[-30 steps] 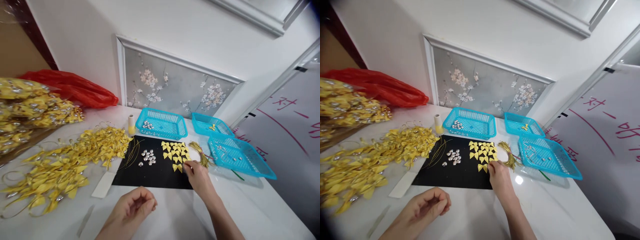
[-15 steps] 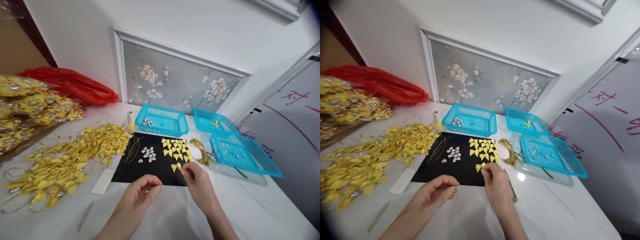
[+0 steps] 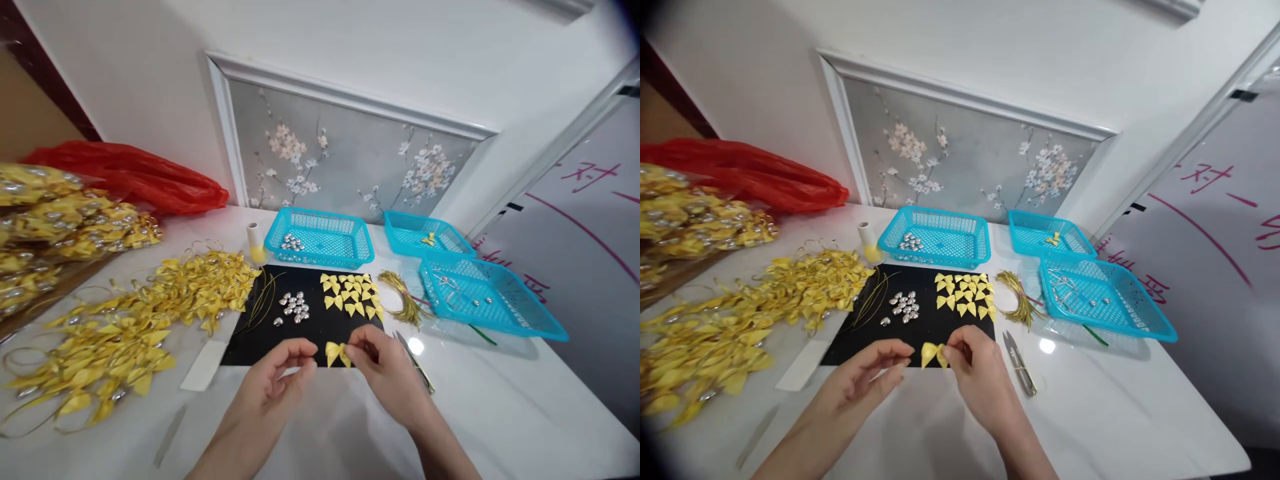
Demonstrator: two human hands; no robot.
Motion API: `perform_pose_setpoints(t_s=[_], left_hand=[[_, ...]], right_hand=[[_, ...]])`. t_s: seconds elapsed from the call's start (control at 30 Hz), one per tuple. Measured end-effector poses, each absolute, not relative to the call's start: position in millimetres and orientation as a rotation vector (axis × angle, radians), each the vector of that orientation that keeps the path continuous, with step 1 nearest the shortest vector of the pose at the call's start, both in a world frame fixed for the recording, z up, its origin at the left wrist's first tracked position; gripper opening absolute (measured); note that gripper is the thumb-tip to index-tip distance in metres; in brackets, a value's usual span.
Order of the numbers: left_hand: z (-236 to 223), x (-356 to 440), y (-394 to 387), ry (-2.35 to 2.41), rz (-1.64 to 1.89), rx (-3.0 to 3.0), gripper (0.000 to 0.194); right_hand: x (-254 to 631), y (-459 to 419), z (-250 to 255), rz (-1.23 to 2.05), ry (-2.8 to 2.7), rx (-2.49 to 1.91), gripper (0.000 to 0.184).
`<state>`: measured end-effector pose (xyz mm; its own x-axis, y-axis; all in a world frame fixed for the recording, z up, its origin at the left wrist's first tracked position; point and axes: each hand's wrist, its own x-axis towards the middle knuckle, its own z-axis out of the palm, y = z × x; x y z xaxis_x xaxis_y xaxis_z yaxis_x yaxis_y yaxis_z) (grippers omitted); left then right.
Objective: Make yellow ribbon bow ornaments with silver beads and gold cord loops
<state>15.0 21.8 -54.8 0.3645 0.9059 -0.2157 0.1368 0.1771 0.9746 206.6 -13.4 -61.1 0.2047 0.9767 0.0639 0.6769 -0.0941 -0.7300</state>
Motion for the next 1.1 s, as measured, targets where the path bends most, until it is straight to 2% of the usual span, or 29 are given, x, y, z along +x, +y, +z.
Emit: perform_pose_setpoints(t_s=[0.13, 0.27, 0.43, 0.53, 0.67, 0.77, 0.97, 1.1], left_hand=[[-44.9, 17.1, 22.3, 0.98, 0.718, 1.274, 0.023], [-34.8, 19.0, 16.8, 0.938, 0.686, 1.257, 0.007], [-28.7, 19.2, 10.6, 0.975, 0.734, 1.139, 0.008], [-27.8, 18.0, 9.0, 0.984, 0.744, 1.151, 0.009], [-26.1, 15.8, 6.6, 1.004, 0.755, 1.246, 0.009], [-25.2, 16.4, 3.7, 0.98, 0.763, 1.04, 0.01], [-24.5, 20.9, 2.9, 0.888, 0.716, 0.6, 0.023], [-24.4, 18.8, 5.7, 0.939, 0.786, 0.506, 0.031]], right_hand=[[192.5, -34.8, -35.7, 0.675, -1.573, -1.686, 0.016], [187.8, -44.7, -30.4, 0.76, -1.437, -1.55, 0.018], [184.0, -49.4, -39.6, 1.134, -1.258, -1.368, 0.027], [176.3, -50.2, -39.9, 1.196, -1.118, -1.278, 0.032], [166.2, -51.9, -39.8, 1.185, -1.045, -1.292, 0.04], [158.6, -53.9, -45.4, 1.101, -1.077, -1.305, 0.042], [149.5, -58.1, -55.9, 0.705, -1.258, -1.224, 0.031], [162.2, -60.9, -55.0, 0.625, -1.227, -1.331, 0.024]])
